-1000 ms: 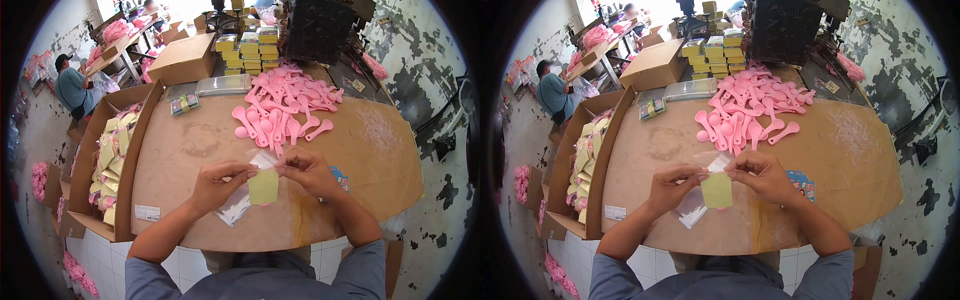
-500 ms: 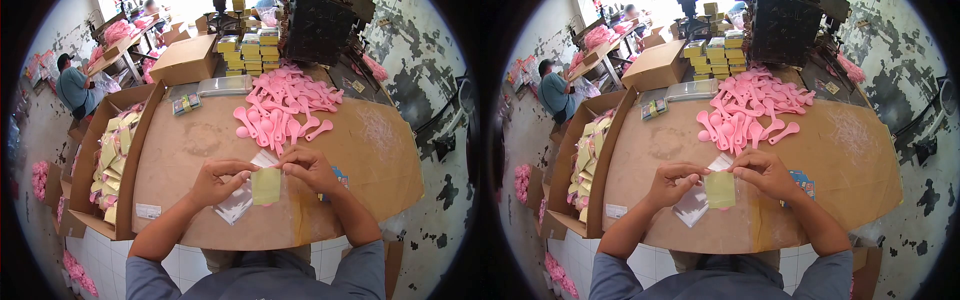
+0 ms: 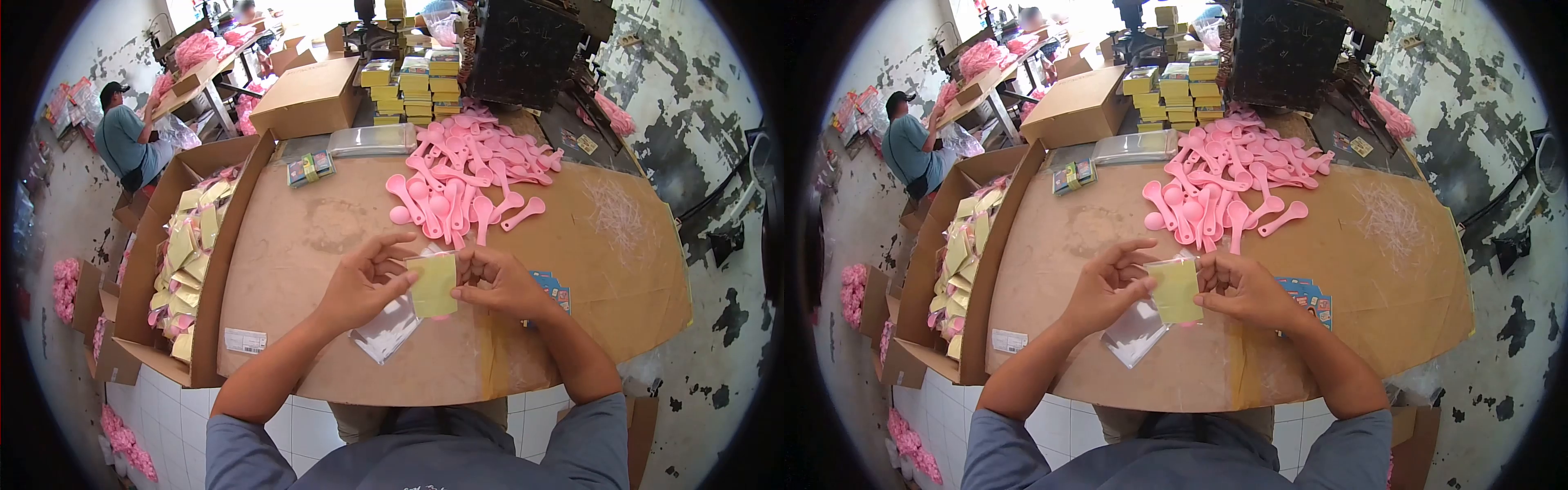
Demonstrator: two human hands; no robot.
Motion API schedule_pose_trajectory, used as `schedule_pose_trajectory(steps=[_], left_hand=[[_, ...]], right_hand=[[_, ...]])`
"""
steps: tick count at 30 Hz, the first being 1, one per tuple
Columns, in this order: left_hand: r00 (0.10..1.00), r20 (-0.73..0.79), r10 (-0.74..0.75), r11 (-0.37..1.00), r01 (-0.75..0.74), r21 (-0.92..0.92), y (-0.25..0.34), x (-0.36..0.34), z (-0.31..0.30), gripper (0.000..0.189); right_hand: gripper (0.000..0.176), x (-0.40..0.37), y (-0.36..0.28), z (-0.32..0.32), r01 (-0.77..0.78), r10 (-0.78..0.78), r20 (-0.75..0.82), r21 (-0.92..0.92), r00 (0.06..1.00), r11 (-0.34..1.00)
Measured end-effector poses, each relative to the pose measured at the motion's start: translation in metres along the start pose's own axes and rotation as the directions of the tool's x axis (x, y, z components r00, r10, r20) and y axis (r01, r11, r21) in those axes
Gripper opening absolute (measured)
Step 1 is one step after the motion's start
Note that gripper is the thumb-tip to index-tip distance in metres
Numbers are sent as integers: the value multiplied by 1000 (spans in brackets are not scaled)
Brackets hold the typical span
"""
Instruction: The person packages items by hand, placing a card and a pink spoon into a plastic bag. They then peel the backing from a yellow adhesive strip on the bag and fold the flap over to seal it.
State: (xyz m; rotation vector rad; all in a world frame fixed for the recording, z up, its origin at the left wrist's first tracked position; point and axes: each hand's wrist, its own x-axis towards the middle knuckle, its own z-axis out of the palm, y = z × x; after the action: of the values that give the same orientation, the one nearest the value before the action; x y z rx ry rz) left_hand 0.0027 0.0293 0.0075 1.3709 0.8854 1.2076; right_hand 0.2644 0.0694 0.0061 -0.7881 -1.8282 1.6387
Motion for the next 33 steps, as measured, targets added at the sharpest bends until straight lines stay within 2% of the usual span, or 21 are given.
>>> schedule_pose_trajectory(steps=[5, 8, 9, 10, 12, 15, 17, 18, 19, 20, 23, 26, 27, 30, 33], left_hand=[[951, 254, -176, 984, 164, 69, -12, 1, -10, 22], [976, 87, -199, 969, 183, 164, 6, 5, -24, 19], [992, -119, -28, 997, 37, 71, 7, 6, -32, 18], [935, -331, 127, 991, -130, 11, 13, 10, -38, 18], [711, -656, 254, 862, -474, -180, 42, 23, -47, 22], [725, -670, 158, 843, -453, -291, 34, 28, -57, 28], [885, -436, 162, 980, -195, -31, -3, 28, -61, 33], [943, -313, 118, 988, -81, 128, -16, 25, -58, 35], [970, -217, 106, 931, -20, 364, -15, 20, -46, 36], [990, -124, 67, 813, 18, 582, -12, 14, -31, 38], [989, -27, 146, 567, -61, 822, -13, 2, -6, 37], [989, 43, 141, 523, -112, 845, -26, 2, -7, 31], [994, 31, 107, 550, -85, 831, -27, 3, -8, 31], [999, -22, 25, 618, 2, 786, -28, 5, -9, 30], [996, -83, -16, 663, 72, 745, -27, 5, -10, 30]], right_hand=[[34, -1, -2, 2, 87, -80, -105, 63, 991, 994], [28, -4, -9, -7, 122, -111, -211, 37, 971, 992], [26, -7, -13, -12, 129, -121, -251, 18, 961, 991], [25, -11, -17, -21, 132, -158, -267, -112, 951, 985], [22, -21, -25, -42, 123, -240, -290, -368, 926, 922], [23, -35, -45, -59, -21, -196, -346, -534, 918, 845], [26, -47, -51, -73, -172, -75, -321, -673, 944, 720], [28, -52, -50, -80, -237, -13, -317, -734, 948, 637], [30, -58, -47, -88, -211, 12, -263, -746, 965, 632], [32, -65, -42, -96, -187, 36, -211, -755, 977, 629], [33, -71, -34, -102, -166, 118, -117, -711, 986, 683], [30, -72, -28, -108, -198, 211, -63, -673, 976, 713], [29, -71, -28, -108, -210, 240, -48, -669, 970, 713], [22, -69, -39, -101, -488, 462, -178, -468, 869, 737], [17, -71, -39, -103, -424, 412, -135, -474, 901, 772]])
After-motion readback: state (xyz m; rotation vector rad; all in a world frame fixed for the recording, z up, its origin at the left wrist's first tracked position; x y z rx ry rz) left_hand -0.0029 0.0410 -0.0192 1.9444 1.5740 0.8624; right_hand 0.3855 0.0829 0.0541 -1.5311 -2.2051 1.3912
